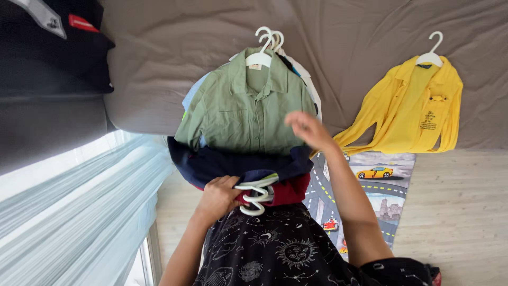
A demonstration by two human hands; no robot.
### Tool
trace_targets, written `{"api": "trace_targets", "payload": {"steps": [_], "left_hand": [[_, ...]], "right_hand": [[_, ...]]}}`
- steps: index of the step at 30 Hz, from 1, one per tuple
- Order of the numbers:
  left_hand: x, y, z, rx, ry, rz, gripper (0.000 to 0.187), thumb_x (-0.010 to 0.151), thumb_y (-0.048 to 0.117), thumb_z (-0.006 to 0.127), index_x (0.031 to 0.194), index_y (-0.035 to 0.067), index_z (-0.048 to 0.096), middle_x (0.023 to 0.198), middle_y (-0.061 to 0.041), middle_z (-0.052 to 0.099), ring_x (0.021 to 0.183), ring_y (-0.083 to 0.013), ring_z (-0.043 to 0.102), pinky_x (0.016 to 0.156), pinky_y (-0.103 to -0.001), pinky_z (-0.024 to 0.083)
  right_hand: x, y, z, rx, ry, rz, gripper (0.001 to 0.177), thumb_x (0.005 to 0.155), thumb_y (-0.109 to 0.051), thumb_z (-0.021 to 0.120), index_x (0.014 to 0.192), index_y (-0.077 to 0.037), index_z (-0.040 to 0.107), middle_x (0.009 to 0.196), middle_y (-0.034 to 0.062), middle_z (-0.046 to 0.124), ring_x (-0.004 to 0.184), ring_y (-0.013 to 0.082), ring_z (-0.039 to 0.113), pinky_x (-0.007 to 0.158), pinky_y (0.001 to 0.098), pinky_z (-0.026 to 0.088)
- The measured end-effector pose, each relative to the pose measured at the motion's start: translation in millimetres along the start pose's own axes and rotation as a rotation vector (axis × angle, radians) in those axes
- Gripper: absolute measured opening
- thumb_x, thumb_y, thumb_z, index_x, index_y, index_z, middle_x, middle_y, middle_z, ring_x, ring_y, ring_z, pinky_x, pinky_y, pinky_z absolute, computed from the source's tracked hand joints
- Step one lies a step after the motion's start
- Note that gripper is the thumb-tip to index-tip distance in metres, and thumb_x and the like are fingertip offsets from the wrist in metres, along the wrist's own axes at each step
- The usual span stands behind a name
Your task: The person collects several shirts and jackets from a bed and hangs them inside a closet, then applies a spray cleaner to the closet doors and wipes them down with a cloth.
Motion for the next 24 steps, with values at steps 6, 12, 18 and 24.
{"api": "trace_targets", "payload": {"steps": [6,12,18,24], "left_hand": [[-26,23,3,0.005,-0.059,-0.036,0.027,0.050,0.019,0.071,0.072,0.005,0.064,0.097,-0.011,0.059,0.087,-0.0264,0.055,0.074,-0.037,0.044],[-37,27,-3,0.000,0.027,-0.025,0.030,0.051,0.020,0.071,0.074,0.004,0.062,0.103,-0.012,0.058,0.089,-0.0259,0.055,0.077,-0.037,0.043],[-42,23,-30,0.105,0.268,0.016,0.037,0.045,0.018,0.068,0.079,0.004,0.063,0.099,-0.008,0.059,0.091,-0.0256,0.056,0.083,-0.040,0.042],[-32,29,-30,0.113,0.262,0.105,0.036,0.050,0.015,0.068,0.085,0.008,0.065,0.107,-0.004,0.055,0.100,-0.0226,0.051,0.084,-0.039,0.041]], "right_hand": [[122,1,-38,-0.552,0.488,-0.187,0.052,0.077,-0.029,0.067,0.116,0.000,0.048,0.116,0.0185,0.051,0.107,0.0342,0.047,0.088,0.0398,0.038],[131,-14,-31,-0.525,0.356,0.015,0.044,0.069,-0.030,0.072,0.098,-0.002,0.055,0.098,0.0138,0.055,0.092,0.0300,0.054,0.076,0.0393,0.043],[-14,-74,7,-0.389,0.095,-0.481,0.042,0.077,-0.021,0.064,0.108,0.003,0.052,0.108,0.0207,0.054,0.100,0.0344,0.052,0.083,0.0392,0.041],[-109,-66,45,-0.184,-0.095,-0.175,0.033,0.071,-0.014,0.067,0.101,-0.002,0.055,0.083,0.0118,0.062,0.072,0.0229,0.060,0.064,0.0299,0.046]]}}
Point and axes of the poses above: each hand's wrist, its own x-axis towards the middle knuckle, its own z-axis out of the palm, y = z × x, the point moved 9 cm from there along x, towards the middle knuckle
